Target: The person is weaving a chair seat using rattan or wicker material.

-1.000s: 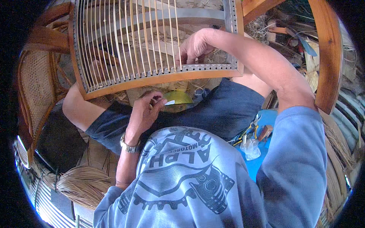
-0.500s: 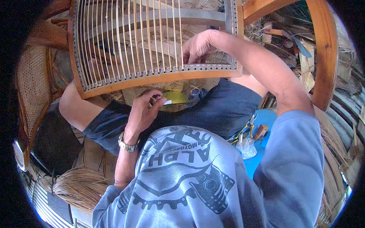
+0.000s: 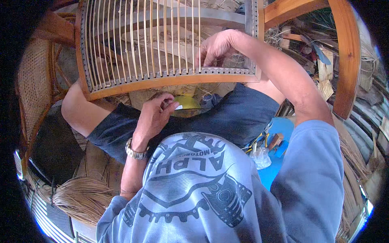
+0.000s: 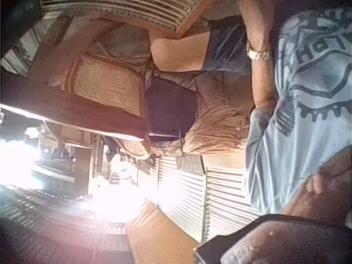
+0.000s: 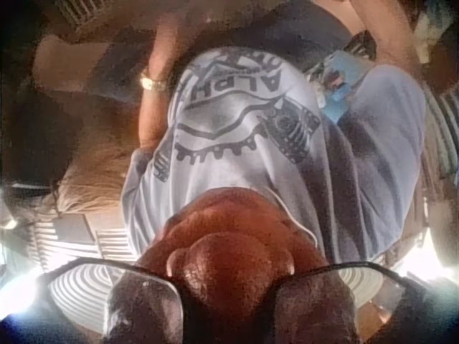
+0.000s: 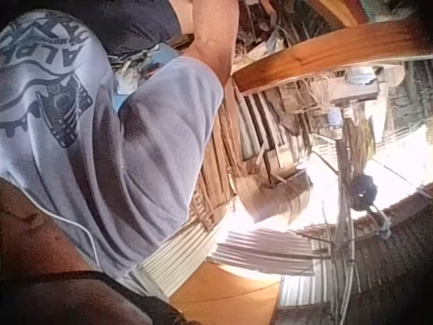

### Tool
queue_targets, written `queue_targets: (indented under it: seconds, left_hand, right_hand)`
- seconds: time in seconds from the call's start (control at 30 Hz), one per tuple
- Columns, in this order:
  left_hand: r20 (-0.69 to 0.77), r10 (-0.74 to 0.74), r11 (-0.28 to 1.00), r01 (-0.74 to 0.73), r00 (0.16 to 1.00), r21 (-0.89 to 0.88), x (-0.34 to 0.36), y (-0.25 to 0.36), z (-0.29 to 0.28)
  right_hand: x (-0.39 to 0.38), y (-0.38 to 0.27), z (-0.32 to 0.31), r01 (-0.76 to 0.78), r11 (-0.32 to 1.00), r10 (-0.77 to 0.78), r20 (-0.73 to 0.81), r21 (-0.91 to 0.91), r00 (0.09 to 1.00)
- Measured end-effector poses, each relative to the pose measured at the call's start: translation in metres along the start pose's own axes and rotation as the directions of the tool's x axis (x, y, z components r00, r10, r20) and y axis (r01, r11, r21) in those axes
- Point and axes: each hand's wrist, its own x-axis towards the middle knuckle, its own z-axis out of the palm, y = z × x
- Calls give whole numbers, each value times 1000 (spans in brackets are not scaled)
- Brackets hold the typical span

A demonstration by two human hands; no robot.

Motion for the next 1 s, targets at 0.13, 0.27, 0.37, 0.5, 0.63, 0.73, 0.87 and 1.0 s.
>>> queue_targets:
  seconds: [0.13,0.27,0.37,0.5,0.63,0.73,0.87,1.0]
  left_hand:
    - [61,-42,999,42,997,4,3,7,-4]
    - [79,-44,999,44,996,11,5,7,-2]
    - [102,-78,997,76,992,23,6,11,-3]
    - [24,24,998,-26,999,64,6,-2,3]
    - [51,-26,998,23,998,61,7,-2,5]
    - [46,-17,998,14,999,64,6,-2,3]
    - [49,-43,998,41,998,46,4,3,2]
    - [81,-86,993,79,993,82,6,9,-2]
  right_hand:
    - [2,4,-1,5,1000,-5,5,-18,1000]
    - [10,11,-4,81,996,-78,72,-39,994]
    - [19,17,-6,151,963,-143,48,-223,988]
    - [20,13,-3,109,985,-103,53,-133,993]
    - [11,8,-2,117,990,-110,88,-76,990]
    - [0,4,-7,102,993,-93,136,-63,986]
    - [-6,5,-16,190,976,-175,143,-104,974]
    - [4,-4,-11,123,951,-108,66,-283,992]
